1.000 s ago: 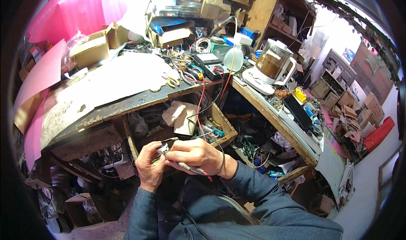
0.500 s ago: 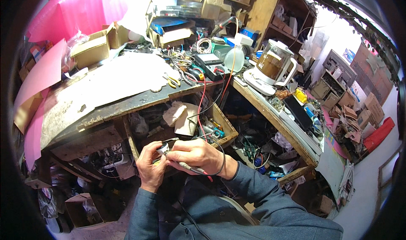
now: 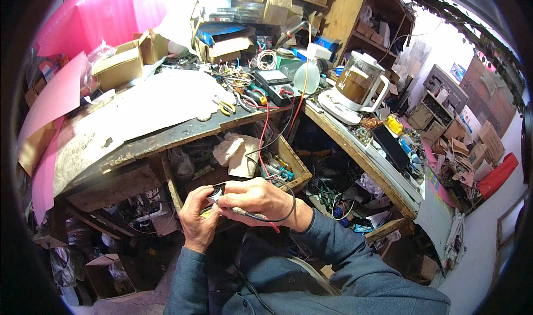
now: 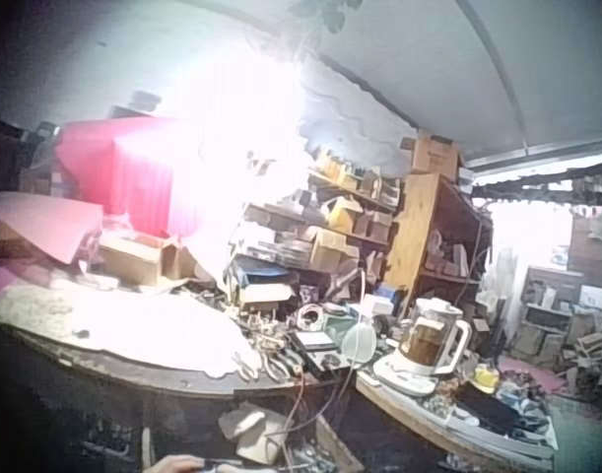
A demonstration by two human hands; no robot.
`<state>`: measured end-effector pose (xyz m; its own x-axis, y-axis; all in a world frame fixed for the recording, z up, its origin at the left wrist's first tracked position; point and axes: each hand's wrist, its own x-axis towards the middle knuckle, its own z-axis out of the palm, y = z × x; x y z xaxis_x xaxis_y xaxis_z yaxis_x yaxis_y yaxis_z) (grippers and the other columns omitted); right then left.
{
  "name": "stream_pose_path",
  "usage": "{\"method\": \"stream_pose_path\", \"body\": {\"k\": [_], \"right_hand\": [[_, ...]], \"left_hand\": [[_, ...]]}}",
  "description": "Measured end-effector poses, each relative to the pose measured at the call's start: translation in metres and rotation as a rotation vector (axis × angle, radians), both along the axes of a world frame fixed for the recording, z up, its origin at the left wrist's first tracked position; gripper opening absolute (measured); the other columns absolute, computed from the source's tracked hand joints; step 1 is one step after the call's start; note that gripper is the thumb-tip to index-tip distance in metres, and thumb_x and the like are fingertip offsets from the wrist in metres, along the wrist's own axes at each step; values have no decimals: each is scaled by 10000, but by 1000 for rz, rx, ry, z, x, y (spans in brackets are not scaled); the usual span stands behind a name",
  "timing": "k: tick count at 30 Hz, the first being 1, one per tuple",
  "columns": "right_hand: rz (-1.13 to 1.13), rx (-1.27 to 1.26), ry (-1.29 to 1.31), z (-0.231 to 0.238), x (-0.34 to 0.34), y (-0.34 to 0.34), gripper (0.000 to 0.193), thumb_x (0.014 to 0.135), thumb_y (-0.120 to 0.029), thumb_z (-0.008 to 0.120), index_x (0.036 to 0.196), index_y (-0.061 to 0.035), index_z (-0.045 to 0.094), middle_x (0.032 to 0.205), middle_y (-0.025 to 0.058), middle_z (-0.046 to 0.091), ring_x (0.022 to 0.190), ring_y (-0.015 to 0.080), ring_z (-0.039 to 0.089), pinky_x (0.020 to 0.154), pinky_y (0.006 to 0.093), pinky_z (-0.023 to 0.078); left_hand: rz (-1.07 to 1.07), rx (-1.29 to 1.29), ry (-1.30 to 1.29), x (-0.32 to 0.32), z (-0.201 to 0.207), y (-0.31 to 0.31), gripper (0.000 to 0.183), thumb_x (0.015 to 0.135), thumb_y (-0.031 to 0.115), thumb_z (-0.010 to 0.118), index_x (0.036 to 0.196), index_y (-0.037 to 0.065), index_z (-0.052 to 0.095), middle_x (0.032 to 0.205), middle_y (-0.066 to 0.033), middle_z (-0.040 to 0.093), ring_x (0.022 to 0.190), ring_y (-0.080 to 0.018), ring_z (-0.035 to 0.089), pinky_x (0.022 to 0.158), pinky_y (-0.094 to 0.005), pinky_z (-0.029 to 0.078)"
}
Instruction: The person holds a small cylindrical electronic component and rotates it while inspecting its terminals. They then connect multimeter probes to the component's terminals to measure electrical values.
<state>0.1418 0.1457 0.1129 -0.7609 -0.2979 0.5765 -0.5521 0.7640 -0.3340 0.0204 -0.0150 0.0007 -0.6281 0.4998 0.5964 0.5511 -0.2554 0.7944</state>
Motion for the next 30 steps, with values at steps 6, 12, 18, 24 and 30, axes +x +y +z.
{"method": "stream_pose_path", "body": {"k": [6, 12, 18, 24, 30], "right_hand": [[-8, 13, 5, 1, 1, -1, 200, 915, -15, 793, 1077, -36, 677, 963, 107, 672, 809, 312, 714, 673, 377, 563], [-16, 19, 19, -1, 0, -1, 210, 906, -39, 787, 1078, -37, 666, 948, 107, 637, 805, 317, 700, 669, 392, 550], [-7, 11, 27, -3, -1, -2, 218, 898, -56, 779, 1078, -36, 658, 931, 107, 603, 797, 322, 682, 660, 406, 535], [-22, 27, 31, 0, 0, -2, 206, 906, -40, 786, 1077, -35, 669, 932, 104, 632, 794, 317, 693, 664, 393, 546], [-14, 2, 36, -4, -1, -2, 200, 901, -71, 767, 1065, -39, 656, 879, 104, 565, 760, 317, 662, 636, 421, 510]], "left_hand": [[-19, -55, 20, -3, -2, -3, 383, 851, 28, 846, 1205, 3, 703, 1246, -158, 710, 1098, -260, 741, 931, -352, 627], [-19, -11, -30, -1, -2, 0, 382, 852, 23, 845, 1204, -1, 700, 1244, -157, 713, 1096, -254, 744, 933, -354, 629], [-19, -19, -53, -2, -6, 0, 382, 852, 31, 851, 1201, -3, 700, 1239, -155, 718, 1085, -246, 747, 922, -353, 632], [-32, -18, -51, -3, -7, 1, 367, 853, 35, 852, 1184, -2, 699, 1229, -149, 723, 1078, -240, 748, 916, -348, 632], [-36, -15, -55, -3, -9, 1, 382, 853, 37, 851, 1200, 2, 695, 1236, -147, 722, 1075, -242, 749, 919, -347, 630]]}}
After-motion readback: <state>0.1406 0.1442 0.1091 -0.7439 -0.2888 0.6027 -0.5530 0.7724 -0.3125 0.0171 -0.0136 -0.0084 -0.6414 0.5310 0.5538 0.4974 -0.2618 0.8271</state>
